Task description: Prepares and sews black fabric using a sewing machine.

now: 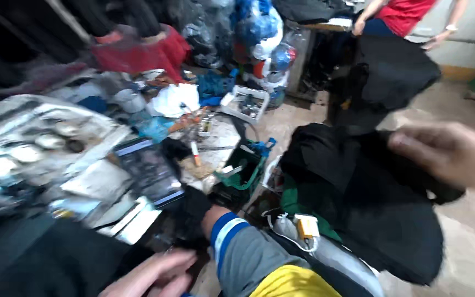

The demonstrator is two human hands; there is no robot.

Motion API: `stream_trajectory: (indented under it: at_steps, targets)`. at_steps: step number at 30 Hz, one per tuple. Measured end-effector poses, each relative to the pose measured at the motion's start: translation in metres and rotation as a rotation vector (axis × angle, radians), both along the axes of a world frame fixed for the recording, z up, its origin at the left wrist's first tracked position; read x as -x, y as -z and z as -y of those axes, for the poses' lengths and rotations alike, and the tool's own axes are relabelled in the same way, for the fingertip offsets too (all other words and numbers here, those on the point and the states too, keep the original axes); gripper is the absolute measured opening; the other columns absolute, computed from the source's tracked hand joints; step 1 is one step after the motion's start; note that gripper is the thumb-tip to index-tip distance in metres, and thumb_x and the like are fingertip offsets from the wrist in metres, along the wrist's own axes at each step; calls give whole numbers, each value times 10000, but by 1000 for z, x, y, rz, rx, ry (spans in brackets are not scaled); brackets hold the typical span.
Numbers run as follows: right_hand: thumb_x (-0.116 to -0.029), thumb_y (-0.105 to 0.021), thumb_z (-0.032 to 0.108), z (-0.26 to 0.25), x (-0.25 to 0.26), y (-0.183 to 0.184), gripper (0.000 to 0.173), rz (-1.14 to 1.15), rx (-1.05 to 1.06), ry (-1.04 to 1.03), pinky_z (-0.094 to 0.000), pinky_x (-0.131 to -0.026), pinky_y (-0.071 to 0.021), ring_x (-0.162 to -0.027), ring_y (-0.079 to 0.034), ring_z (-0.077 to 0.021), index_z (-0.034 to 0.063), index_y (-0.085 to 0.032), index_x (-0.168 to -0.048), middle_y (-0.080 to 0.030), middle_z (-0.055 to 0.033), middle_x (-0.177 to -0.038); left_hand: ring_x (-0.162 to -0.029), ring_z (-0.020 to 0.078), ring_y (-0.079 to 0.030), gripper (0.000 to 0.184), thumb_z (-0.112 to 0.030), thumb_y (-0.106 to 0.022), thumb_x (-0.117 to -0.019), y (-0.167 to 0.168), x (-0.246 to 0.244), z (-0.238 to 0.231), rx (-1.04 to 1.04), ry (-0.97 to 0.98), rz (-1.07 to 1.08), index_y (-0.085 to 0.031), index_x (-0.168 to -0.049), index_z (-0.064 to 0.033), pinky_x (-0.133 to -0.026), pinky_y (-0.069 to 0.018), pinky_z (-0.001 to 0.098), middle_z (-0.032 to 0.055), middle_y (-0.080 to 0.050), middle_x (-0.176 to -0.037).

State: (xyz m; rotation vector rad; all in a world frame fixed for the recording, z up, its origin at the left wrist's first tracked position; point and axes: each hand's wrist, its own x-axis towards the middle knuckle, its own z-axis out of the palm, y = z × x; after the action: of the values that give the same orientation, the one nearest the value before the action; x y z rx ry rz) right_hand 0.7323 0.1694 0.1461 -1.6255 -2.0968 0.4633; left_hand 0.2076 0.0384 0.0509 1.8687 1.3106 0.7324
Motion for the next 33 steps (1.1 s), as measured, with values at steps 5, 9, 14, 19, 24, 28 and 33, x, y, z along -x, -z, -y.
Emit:
stream_trajectory:
  at_steps: [5,9,14,19,24,28,33]
  targets:
    - [-1074,-524,280,10,161,58,221,-385,220,-861,-251,-588,-510,-684,-593,-45,122,-673,-1116,-647,37,-841,-1057,173,-699,366,-222,-762,-937,-6,-119,-48,-130,58,512,-666,-1232,-28,-947,-611,395,57,-720,-1140]
    - [-902,-757,201,6,189,37,562,-649,564,-1059,-326,-618,-608,-764,-685,-148,93,-544,-1412,-705,-79,-1044,-693,125,-644,163,-139,-679,-991,-36,-64,-12,-168,-54,599,-665,-1025,21,-620,-569,288,69,-674,-818]
    - [-846,-806,341,-17,222,35,707,-569,808,-1330,-268,-561,-558,-699,-639,-85,124,-525,-1457,-690,-27,-928,-658,133,-621,141,-123,-632,-1012,-52,-5,45,-329,-465,690,-655,-1018,17,-608,-556,296,81,-645,-775]
    - [-913,-735,394,-2,303,37,740,-563,856,-1524,-286,-608,-546,-742,-612,-112,122,-450,-1538,-678,-87,-1108,-646,124,-574,209,-207,-540,-1068,-41,69,120,-33,-582,332,-675,-1125,-58,-552,-497,300,32,-638,-826]
    - [-925,-716,393,41,401,32,704,-664,713,-1591,-323,-719,-576,-852,-656,-122,67,-479,-1502,-691,-87,-1137,-679,57,-623,130,-93,-705,-883,-201,157,130,-264,-790,-325,-687,-1008,-62,-631,-546,247,-21,-672,-794]
    - [-1035,-629,269,27,477,104,282,-871,869,-1223,-377,-829,-606,-924,-710,-181,75,-687,-1230,-735,-85,-1056,-642,3,-595,159,-330,-727,-917,-230,223,27,-489,-639,-669,-735,-959,-177,-589,-533,248,-88,-668,-760]
    - [-1038,-618,261,12,475,163,288,-982,1010,-949,-408,-838,-603,-984,-713,-210,70,-695,-1239,-736,-102,-1122,-787,181,-679,169,-212,-653,-1010,-105,227,-71,-295,-638,-475,-734,-1002,-63,-758,-580,448,74,-715,-875]
